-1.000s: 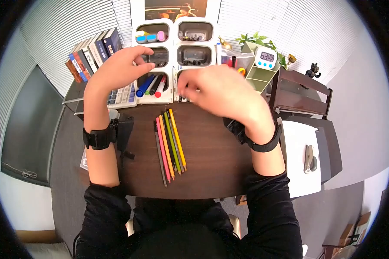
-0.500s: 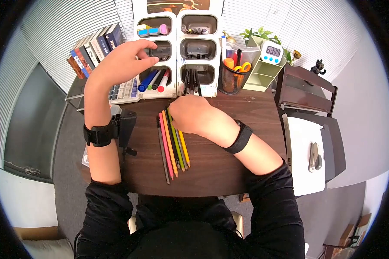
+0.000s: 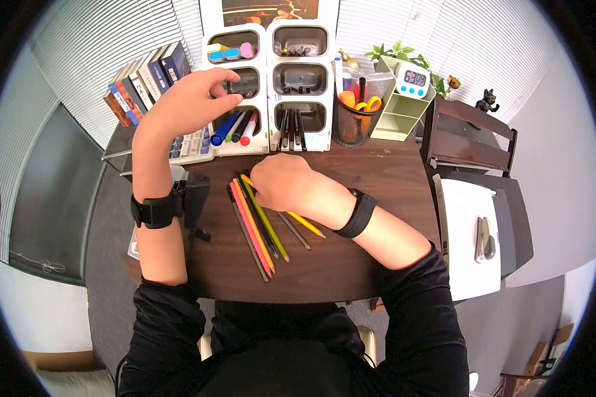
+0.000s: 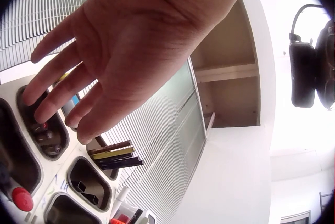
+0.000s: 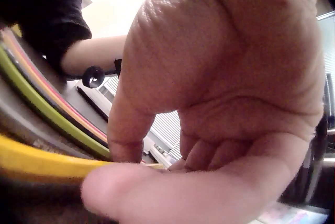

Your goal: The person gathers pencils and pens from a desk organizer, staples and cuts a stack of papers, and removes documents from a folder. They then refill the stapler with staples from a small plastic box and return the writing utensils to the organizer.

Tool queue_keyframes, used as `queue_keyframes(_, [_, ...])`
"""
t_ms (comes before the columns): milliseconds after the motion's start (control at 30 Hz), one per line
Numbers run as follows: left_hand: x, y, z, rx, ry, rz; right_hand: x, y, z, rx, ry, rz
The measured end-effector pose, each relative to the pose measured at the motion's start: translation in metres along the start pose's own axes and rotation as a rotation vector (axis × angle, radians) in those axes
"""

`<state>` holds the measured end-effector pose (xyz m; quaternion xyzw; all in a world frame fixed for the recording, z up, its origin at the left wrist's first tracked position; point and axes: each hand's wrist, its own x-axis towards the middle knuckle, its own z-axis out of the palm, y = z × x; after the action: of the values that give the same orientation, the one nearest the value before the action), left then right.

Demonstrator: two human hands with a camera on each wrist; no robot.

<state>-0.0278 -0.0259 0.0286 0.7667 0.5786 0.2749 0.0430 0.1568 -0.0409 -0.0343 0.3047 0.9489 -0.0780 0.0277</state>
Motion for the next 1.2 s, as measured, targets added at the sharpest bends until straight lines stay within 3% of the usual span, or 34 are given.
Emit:
queue_keyframes(133, [0.0, -0.002, -0.002, -0.034, 0.008, 0.015, -0.005, 0.001, -0.014, 0.045, 0.055, -0.096])
queue_keyframes(200, [-0.001, -0.003, -0.003, -0.042, -0.001, 0.016, -0.017, -0.008, -0.051, 0.469, -0.014, -0.057])
queue_keyframes(267, [-0.002, -0.004, -0.005, -0.055, -0.004, 0.004, -0.039, -0.014, -0.079, 0.809, 0.12, 0.116])
queue_keyframes(333, [-0.002, -0.003, -0.006, -0.066, -0.004, -0.005, -0.05, -0.001, -0.086, 0.846, 0.645, -0.03])
queue_keyframes(400, [-0.002, -0.001, -0.006, -0.042, 0.009, -0.02, -0.059, 0.018, -0.093, 1.079, 1.008, -0.114])
queue_keyframes(467, [-0.002, 0.001, -0.006, -0.04, 0.004, -0.019, -0.065, 0.031, -0.1, 1.133, 1.257, -0.297])
queue_keyframes(500, [-0.002, 0.002, -0.006, -0.033, -0.004, -0.021, -0.063, 0.038, -0.102, 1.048, 1.396, -0.227])
queue_keyframes(533, [-0.002, 0.003, -0.005, -0.034, -0.003, -0.017, -0.06, 0.04, -0.102, 1.044, 1.398, -0.227])
queue_keyframes(600, [-0.002, 0.004, -0.005, -0.025, -0.011, -0.022, -0.051, 0.042, -0.101, 0.705, 1.539, -0.108])
queue_keyframes(667, [-0.002, 0.005, -0.004, -0.032, -0.009, -0.01, -0.045, 0.049, -0.094, 0.309, 1.402, 0.153])
queue_keyframes(733, [-0.002, 0.005, -0.004, -0.037, -0.007, 0.002, -0.034, 0.052, -0.089, 0.323, 1.278, 0.237])
queue_keyframes(800, [-0.003, 0.006, -0.004, -0.03, -0.01, -0.016, -0.02, 0.069, -0.079, 0.181, 1.253, 0.164])
queue_keyframes(933, [-0.003, 0.007, -0.004, -0.045, -0.011, -0.017, -0.015, 0.074, -0.072, 0.277, 1.096, 0.24])
queue_keyframes(1200, [-0.003, 0.007, -0.004, -0.031, -0.004, -0.011, -0.012, 0.078, -0.068, 0.285, 1.073, 0.215])
